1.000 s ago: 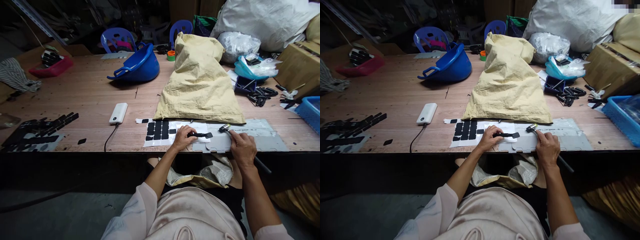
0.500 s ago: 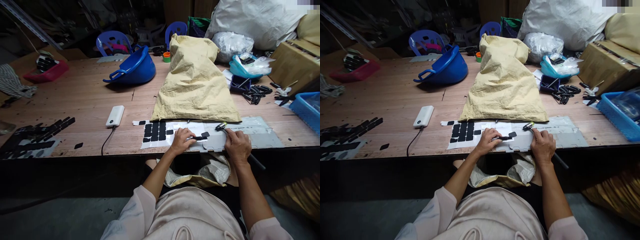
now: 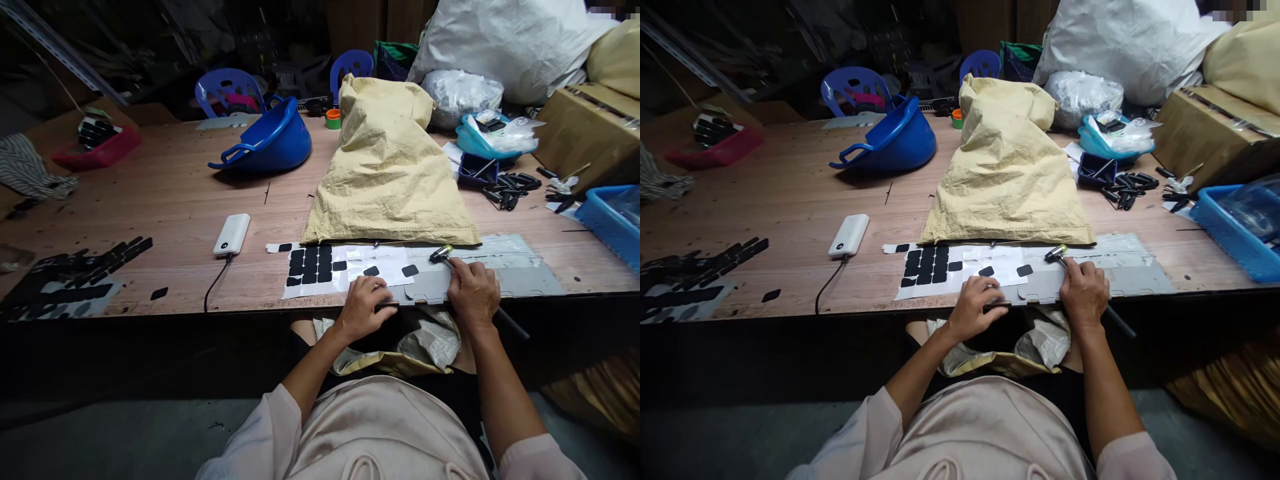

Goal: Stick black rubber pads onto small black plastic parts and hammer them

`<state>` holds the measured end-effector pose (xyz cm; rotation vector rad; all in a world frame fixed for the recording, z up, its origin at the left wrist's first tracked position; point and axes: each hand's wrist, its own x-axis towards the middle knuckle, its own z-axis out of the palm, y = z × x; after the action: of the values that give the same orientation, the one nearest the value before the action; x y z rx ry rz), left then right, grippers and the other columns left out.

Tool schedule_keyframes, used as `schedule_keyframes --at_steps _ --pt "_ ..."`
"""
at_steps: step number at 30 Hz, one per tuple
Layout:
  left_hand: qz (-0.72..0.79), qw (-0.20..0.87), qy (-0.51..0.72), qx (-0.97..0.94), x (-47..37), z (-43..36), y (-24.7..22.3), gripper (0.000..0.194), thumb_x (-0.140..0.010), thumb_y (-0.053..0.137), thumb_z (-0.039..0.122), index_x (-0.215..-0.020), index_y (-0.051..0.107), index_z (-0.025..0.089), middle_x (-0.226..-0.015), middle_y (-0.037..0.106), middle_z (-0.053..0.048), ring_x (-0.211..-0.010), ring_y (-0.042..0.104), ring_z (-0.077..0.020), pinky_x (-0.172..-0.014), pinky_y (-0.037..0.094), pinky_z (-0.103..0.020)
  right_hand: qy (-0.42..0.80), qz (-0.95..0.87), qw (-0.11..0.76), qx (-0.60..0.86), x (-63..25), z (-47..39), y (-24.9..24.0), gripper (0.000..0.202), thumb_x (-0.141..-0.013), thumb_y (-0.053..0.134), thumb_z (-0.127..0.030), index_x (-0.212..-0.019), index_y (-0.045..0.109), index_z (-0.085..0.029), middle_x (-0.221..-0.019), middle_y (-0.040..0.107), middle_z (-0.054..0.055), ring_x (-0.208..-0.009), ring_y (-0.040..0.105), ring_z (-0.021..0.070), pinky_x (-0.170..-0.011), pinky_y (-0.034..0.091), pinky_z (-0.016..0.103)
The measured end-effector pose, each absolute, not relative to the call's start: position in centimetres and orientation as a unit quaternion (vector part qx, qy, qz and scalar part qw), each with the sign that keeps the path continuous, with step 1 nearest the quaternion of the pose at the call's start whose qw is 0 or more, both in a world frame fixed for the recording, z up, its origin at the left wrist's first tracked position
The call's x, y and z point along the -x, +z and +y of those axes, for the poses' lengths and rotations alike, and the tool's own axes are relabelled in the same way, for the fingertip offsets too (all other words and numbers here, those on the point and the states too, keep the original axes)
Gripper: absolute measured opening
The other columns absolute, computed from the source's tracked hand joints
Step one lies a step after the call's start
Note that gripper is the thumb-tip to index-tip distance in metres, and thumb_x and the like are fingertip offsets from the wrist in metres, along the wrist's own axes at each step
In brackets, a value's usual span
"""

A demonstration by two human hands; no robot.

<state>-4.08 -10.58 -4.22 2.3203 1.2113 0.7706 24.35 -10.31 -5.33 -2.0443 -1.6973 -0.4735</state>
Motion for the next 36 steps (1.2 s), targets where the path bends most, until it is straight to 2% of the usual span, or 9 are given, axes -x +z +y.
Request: schedule_keyframes --at_steps 4,10,16,19,23,30,36 --pt "0.574 0.164 0.297 -0.745 2.7 -5.5 -2.7 0.016 -0.094 0.074 0.031 -0.107 0.078 0.023 -0.104 0.074 -0.007 -0.104 0.062 -0.0256 -0.095 0.049 -0.04 -0.17 -0.612 0.224 0.739 -24.4 -10.2 -5.4 0.031 -0.099 0.055 -0.025 -0.12 0.076 -0.025 -0.093 0.059 0.008 -0.081 0.034 0.0196 -0.072 0.02 0.035" --pt "0.699 0.114 0.259 -0.657 0.1 0.3 -1.0 0.022 -0.09 0.077 0.043 -0.099 0.082 0.023 -0.107 0.075 -0.01 -0.112 0.061 -0.0301 -0.096 0.049 -0.04 -0.165 -0.615 0.227 0.737 -24.5 -10.2 -5.7 0.031 -0.096 0.059 -0.022 -0.121 0.076 -0.026 -0.093 0.057 0.007 -0.081 0.034 0.0189 -0.071 0.019 0.035" --pt "0.714 0.091 0.228 -0.656 -1.1 1.6 -1.0 0.028 -0.091 0.074 0.048 -0.082 0.08 0.022 -0.109 0.077 -0.01 -0.12 0.059 -0.0332 -0.105 0.042 -0.046 -0.181 -0.61 0.223 0.738 -24.5 -10.1 -5.8 0.03 -0.097 0.056 -0.025 -0.12 0.076 -0.025 -0.092 0.058 0.007 -0.081 0.034 0.0189 -0.071 0.019 0.035" --pt "0.714 0.093 0.213 -0.661 -1.0 1.4 -1.0 0.029 -0.092 0.072 0.05 -0.09 0.083 0.023 -0.114 0.076 -0.011 -0.12 0.057 -0.0339 -0.103 0.042 -0.047 -0.184 -0.609 0.221 0.739 -24.5 -10.1 -5.9 0.031 -0.098 0.056 -0.025 -0.121 0.076 -0.025 -0.092 0.058 0.007 -0.081 0.035 0.0191 -0.071 0.02 0.035" --pt "0.712 0.109 0.193 -0.666 -1.5 1.3 -1.0 0.026 -0.09 0.07 0.042 -0.1 0.084 0.022 -0.116 0.074 -0.013 -0.118 0.058 -0.0338 -0.1 0.042 -0.046 -0.184 -0.606 0.218 0.743 -24.4 -10.1 -5.7 0.03 -0.099 0.055 -0.026 -0.121 0.077 -0.025 -0.092 0.059 0.007 -0.081 0.036 0.0193 -0.071 0.02 0.035" --pt "0.709 0.122 0.2 -0.665 -1.3 2.0 -1.4 0.021 -0.094 0.066 0.034 -0.099 0.084 0.022 -0.114 0.076 -0.012 -0.119 0.058 -0.0325 -0.101 0.041 -0.046 -0.189 -0.603 0.215 0.745 -24.5 -10.1 -5.6 0.03 -0.1 0.056 -0.026 -0.12 0.077 -0.025 -0.092 0.06 0.007 -0.081 0.037 0.019 -0.072 0.022 0.034" --pt "0.638 0.182 0.233 -0.711 2.5 -1.4 -1.2 0.018 -0.089 0.076 0.033 -0.103 0.085 0.026 -0.104 0.078 -0.006 -0.11 0.061 -0.028 -0.095 0.046 -0.041 -0.189 -0.6 0.218 0.746 -24.4 -10.1 -5.6 0.03 -0.098 0.057 -0.025 -0.119 0.078 -0.024 -0.091 0.061 0.007 -0.08 0.038 0.0187 -0.072 0.023 0.034"
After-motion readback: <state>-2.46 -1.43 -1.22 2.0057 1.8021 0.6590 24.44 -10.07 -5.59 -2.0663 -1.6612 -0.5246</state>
